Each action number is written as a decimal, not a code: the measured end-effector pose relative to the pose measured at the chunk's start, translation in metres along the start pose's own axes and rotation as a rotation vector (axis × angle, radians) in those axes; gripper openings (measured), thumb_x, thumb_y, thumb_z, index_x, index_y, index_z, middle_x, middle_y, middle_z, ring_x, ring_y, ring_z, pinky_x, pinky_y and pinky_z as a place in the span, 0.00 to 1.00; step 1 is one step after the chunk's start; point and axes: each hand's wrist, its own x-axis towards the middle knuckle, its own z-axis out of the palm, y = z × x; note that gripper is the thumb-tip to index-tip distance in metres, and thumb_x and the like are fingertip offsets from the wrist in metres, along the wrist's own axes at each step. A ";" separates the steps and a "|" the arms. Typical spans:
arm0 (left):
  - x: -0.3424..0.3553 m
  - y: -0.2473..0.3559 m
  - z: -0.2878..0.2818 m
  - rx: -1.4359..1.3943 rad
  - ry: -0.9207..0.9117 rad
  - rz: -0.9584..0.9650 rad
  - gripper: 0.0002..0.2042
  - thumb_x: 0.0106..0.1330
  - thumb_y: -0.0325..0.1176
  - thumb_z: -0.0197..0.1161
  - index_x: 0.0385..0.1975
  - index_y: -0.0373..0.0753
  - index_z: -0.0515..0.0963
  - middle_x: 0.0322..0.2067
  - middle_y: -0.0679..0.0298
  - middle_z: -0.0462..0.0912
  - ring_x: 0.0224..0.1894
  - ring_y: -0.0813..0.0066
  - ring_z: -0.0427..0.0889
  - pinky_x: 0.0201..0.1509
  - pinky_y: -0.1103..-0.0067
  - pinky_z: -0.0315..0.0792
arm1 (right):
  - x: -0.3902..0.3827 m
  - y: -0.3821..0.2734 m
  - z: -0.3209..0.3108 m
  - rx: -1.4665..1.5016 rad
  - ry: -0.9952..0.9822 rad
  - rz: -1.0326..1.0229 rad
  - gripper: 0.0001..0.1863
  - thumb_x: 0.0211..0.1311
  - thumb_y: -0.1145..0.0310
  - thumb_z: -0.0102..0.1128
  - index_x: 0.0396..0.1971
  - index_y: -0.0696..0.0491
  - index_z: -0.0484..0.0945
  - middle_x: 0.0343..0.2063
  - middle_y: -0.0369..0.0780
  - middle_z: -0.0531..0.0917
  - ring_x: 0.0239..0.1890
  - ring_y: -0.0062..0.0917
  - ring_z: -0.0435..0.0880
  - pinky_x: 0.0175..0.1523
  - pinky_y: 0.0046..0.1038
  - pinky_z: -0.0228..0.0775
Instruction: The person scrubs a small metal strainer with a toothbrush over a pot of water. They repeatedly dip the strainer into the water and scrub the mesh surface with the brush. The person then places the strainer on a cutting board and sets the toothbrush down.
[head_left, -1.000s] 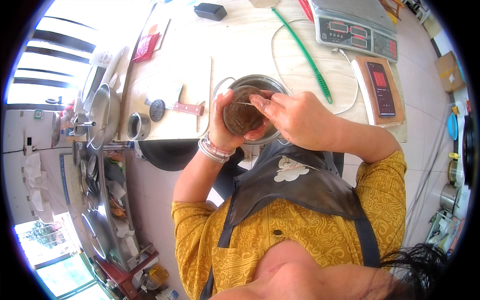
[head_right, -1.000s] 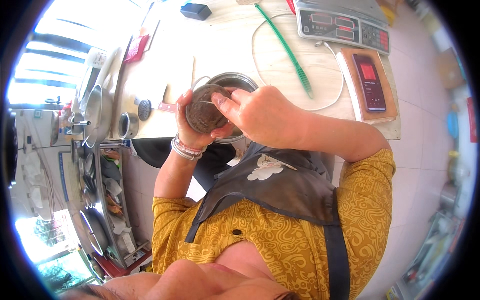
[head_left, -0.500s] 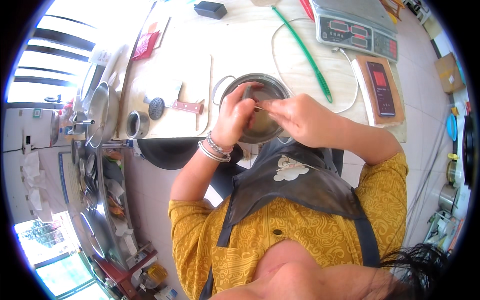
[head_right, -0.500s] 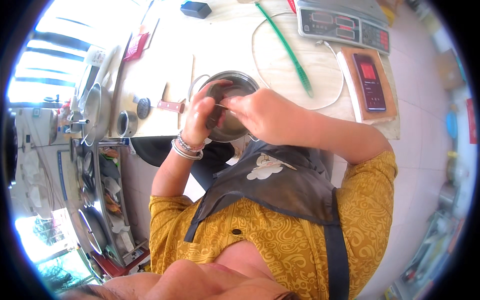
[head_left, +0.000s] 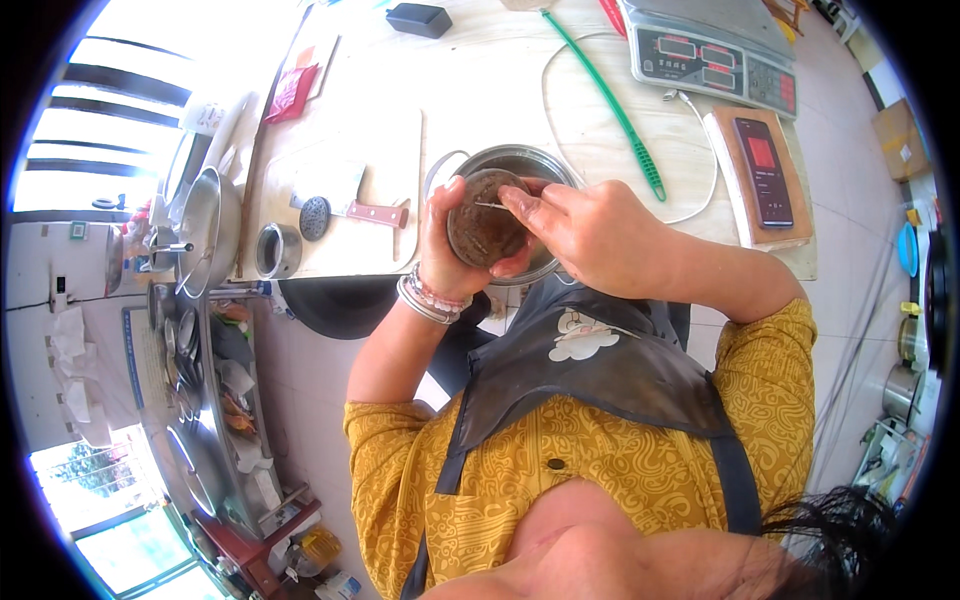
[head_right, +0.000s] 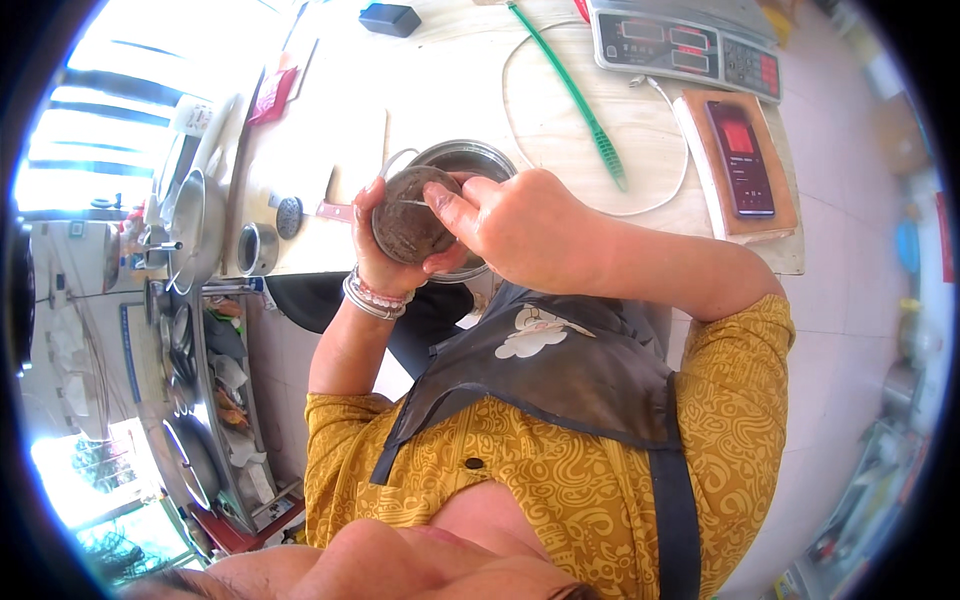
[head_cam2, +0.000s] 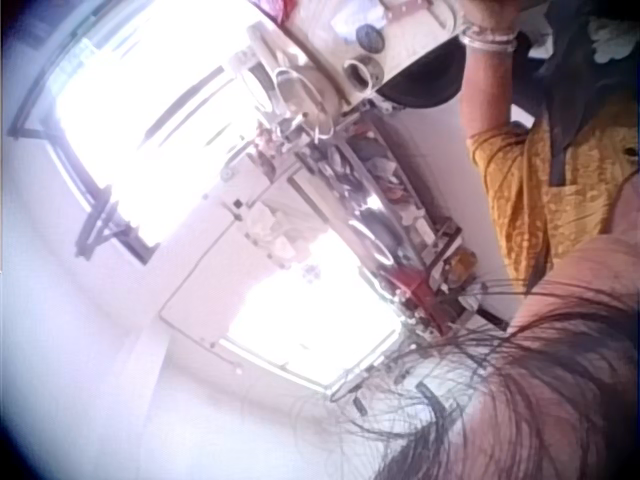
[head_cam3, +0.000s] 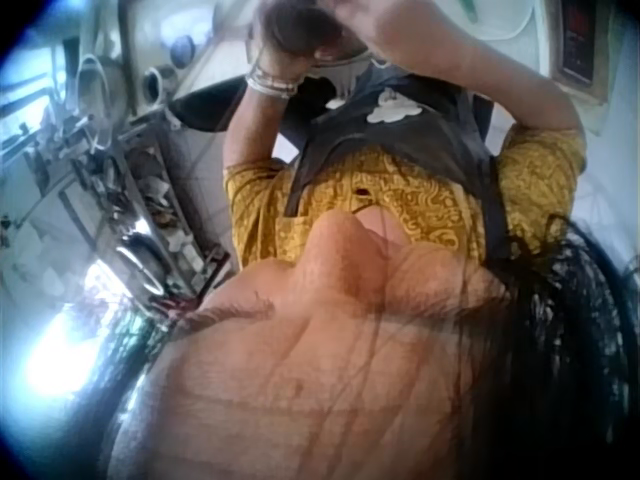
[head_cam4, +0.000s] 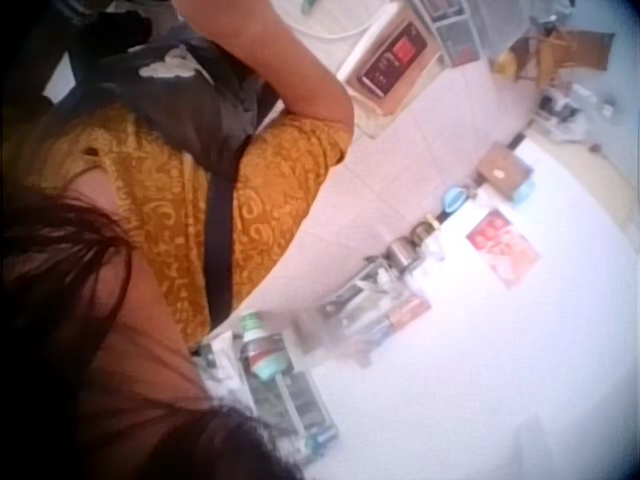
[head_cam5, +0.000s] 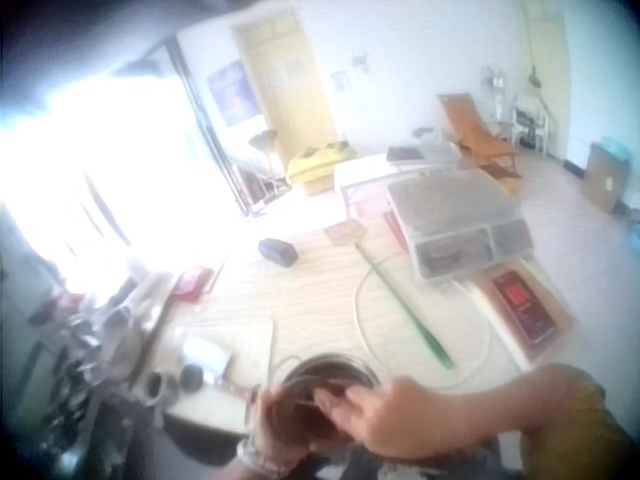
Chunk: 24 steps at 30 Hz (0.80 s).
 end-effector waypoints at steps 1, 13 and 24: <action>0.000 0.000 -0.001 -0.005 -0.004 -0.004 0.41 0.63 0.67 0.41 0.54 0.27 0.70 0.28 0.57 0.77 0.15 0.73 0.65 0.18 0.80 0.57 | 0.000 -0.001 0.000 -0.007 0.000 -0.005 0.28 0.51 0.75 0.61 0.56 0.64 0.73 0.31 0.46 0.82 0.27 0.32 0.85 0.26 0.27 0.77; 0.001 -0.002 0.004 0.052 0.047 0.006 0.40 0.64 0.66 0.41 0.54 0.29 0.71 0.24 0.55 0.77 0.13 0.74 0.64 0.17 0.81 0.57 | -0.002 -0.004 -0.005 -0.023 0.007 -0.014 0.28 0.50 0.75 0.62 0.55 0.64 0.74 0.31 0.47 0.82 0.25 0.32 0.84 0.26 0.27 0.77; 0.007 0.000 -0.001 0.986 0.105 0.383 0.31 0.65 0.52 0.54 0.54 0.27 0.70 0.27 0.65 0.75 0.22 0.83 0.69 0.24 0.85 0.64 | -0.007 0.003 -0.002 0.582 -0.100 0.199 0.19 0.64 0.74 0.52 0.55 0.61 0.74 0.28 0.47 0.81 0.27 0.36 0.83 0.30 0.32 0.75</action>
